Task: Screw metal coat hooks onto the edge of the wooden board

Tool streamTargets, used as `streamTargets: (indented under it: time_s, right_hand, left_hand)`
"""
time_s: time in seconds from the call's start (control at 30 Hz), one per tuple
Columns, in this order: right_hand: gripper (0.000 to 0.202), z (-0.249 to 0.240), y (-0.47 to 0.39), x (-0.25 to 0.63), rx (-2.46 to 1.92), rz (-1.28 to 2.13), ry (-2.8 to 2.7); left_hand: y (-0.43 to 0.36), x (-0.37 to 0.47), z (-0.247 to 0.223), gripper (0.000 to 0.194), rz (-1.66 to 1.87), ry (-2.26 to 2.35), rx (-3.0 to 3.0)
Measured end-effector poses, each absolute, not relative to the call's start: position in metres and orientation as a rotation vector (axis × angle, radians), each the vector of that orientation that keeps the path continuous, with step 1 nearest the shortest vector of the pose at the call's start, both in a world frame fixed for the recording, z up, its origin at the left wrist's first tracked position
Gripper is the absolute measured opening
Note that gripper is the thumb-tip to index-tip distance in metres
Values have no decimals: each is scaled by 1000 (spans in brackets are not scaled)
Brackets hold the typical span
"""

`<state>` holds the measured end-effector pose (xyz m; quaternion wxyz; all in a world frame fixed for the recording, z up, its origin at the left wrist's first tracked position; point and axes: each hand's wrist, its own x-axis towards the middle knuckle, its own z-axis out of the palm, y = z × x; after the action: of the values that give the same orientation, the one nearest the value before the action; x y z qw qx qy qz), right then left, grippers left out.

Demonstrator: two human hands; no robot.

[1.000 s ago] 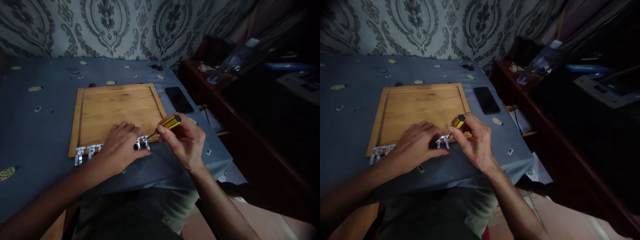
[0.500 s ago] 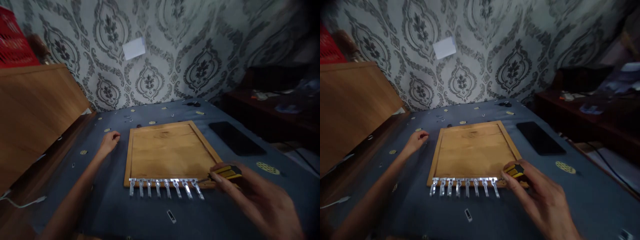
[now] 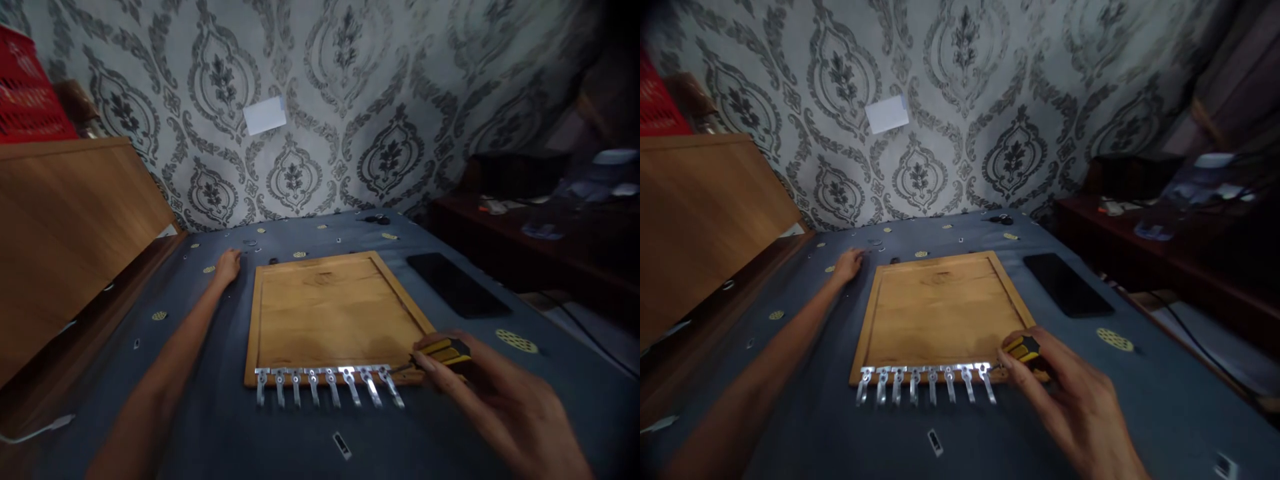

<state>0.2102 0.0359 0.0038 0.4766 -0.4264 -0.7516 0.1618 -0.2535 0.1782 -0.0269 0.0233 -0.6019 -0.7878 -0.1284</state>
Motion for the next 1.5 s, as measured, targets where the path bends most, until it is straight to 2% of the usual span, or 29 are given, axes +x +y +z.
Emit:
streamTargets:
  time_s: [0.17, 0.43, 0.57, 0.63, 0.77, 0.87, 0.97, 1.17, 1.33, 1.5]
  right_hand:
    - [25, 8, 36, 207, -930, 355, -1826]
    - [24, 5, 32, 208, -1004, 484, -1840]
    - [22, 1, 30, 208, -1008, 575, -1792]
    - [22, 0, 30, 208, -991, 594, -1779]
    - [23, 2, 30, 208, -959, 561, -1793]
    - [22, 3, 30, 208, -941, 553, -1806]
    - [18, 1, 30, 209, -909, 565, -1809]
    - [19, -3, 31, 211, -934, 583, -1793]
    - [18, -4, 31, 213, -868, 536, -1802]
    - [18, -4, 30, 216, -860, 520, -1808]
  left_hand:
    - [187, -241, -25, 36, -321, -2340, -1975]
    - [191, -230, -6, 39, -268, -2414, -1903]
    - [189, -228, 0, 34, -298, -2445, -1869]
    - [184, -225, 4, 25, -328, -2440, -1878]
    - [166, -211, 14, 25, -401, -2416, -1967]
    - [149, -191, 15, 12, -465, -2387, -2103]
    - [129, -157, 14, 17, -510, -2347, -2306]
    - [83, -68, 21, 19, -702, -2174, -3112]
    - [57, -21, 22, 13, -878, -2374, -3383]
    - [54, -11, 13, 13, -779, -2325, -3435]
